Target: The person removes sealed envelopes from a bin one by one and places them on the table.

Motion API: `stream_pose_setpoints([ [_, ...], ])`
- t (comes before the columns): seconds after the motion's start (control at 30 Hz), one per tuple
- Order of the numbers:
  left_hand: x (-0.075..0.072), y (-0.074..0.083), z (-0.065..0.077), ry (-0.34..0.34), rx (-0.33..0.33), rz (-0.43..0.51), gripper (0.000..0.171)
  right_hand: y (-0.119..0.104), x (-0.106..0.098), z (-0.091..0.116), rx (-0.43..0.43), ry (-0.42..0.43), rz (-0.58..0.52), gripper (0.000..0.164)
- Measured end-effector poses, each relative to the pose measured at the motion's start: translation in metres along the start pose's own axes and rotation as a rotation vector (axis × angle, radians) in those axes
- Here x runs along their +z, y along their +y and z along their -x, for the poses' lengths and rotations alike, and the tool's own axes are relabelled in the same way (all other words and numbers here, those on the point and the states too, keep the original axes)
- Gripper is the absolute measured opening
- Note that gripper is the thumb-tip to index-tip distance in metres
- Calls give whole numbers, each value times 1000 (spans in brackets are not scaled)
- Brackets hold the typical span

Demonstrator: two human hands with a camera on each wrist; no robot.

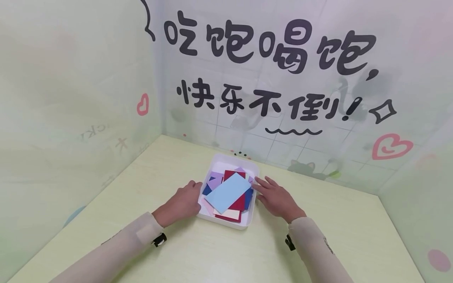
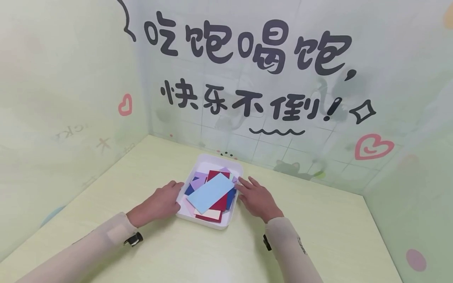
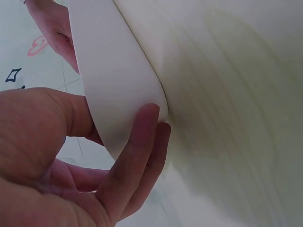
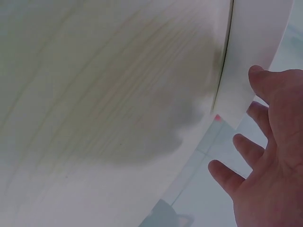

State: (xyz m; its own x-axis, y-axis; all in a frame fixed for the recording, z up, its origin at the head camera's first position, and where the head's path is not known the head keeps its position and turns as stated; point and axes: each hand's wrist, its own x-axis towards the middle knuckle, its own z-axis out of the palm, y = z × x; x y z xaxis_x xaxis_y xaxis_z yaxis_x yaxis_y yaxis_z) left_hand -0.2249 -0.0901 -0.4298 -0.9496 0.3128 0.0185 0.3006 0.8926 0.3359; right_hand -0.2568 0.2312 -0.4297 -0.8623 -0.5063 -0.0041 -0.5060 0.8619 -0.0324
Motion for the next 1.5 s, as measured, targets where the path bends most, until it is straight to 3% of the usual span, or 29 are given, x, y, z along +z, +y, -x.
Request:
stream_pose_setpoints([
  [0.5, 7, 7, -5, 11, 93, 17, 52, 13, 0, 40, -46, 78, 13, 40],
  [0.87, 8, 12, -24, 16, 136, 0, 49, 13, 1, 68, -63, 176, 50, 26],
  [1.07, 11, 19, -32, 50, 169, 33, 43, 14, 1, 81, -36, 174, 89, 24],
  [1.23, 15, 22, -42, 73, 173, 39, 38, 14, 2, 92, -60, 200, 108, 22],
  [1.5, 19, 25, -58, 96, 171, 61, 36, -2, -1, 105, -52, 176, 129, 20],
])
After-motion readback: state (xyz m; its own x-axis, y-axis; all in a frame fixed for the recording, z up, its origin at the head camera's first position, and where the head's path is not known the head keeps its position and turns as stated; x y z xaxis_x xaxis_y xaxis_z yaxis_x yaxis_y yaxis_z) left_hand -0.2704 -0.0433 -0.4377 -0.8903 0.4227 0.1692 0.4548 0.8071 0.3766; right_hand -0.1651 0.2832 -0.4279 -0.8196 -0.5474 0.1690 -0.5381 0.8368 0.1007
